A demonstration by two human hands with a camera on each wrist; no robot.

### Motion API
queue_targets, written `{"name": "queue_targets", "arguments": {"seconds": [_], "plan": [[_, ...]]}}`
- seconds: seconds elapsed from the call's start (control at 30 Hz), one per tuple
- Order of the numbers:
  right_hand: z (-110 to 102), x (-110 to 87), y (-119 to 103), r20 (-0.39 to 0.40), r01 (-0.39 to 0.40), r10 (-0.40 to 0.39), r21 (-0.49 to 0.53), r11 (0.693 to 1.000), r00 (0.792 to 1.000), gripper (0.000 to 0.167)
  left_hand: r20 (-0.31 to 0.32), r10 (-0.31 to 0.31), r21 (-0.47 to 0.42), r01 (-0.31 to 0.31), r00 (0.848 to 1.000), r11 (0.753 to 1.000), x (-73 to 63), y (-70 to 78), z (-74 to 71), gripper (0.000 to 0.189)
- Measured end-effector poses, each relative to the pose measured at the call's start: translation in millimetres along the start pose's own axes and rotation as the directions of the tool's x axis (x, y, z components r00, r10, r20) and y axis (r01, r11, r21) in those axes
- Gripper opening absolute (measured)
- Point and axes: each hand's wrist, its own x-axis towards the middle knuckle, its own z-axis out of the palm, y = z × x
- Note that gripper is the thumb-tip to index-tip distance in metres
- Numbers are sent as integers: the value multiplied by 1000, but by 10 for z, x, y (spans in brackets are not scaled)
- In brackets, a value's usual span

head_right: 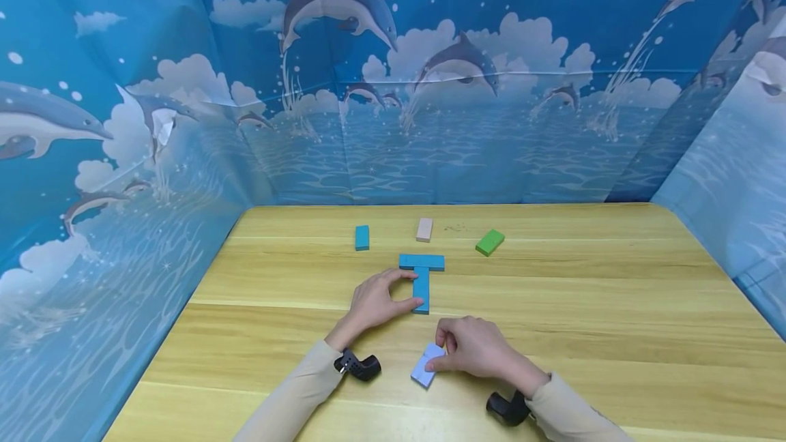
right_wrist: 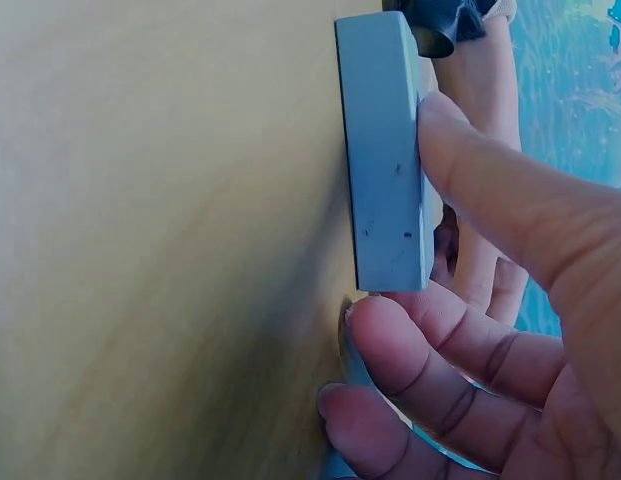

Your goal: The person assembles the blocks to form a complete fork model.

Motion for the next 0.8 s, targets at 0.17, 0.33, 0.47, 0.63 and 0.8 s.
{"name": "queue_targets", "arguments": {"seconds": [0.17, 0.33, 0.47, 0.63, 0.8], "plan": [[-8, 37, 32, 4, -9, 9, 38, 999, 1000, 39, 13, -11, 3, 11, 1000, 1000, 3, 4, -1, 52], [-13, 70, 52, -8, -6, 6, 65, 998, 1000, 35, 19, -17, 6, 17, 1000, 1000, 2, 13, -7, 52], [-13, 81, 47, -18, 0, 2, 80, 997, 1000, 33, 15, -15, 11, 15, 1000, 1000, -3, 13, -7, 51], [3, 73, 30, -64, 10, -6, 59, 998, 998, 30, 1, -5, 12, 5, 1000, 1000, -10, 13, -5, 51], [23, 20, -14, -155, 20, -25, -36, 999, 988, 30, 2, -2, 18, 2, 1000, 1000, -13, 14, -3, 51]]}}
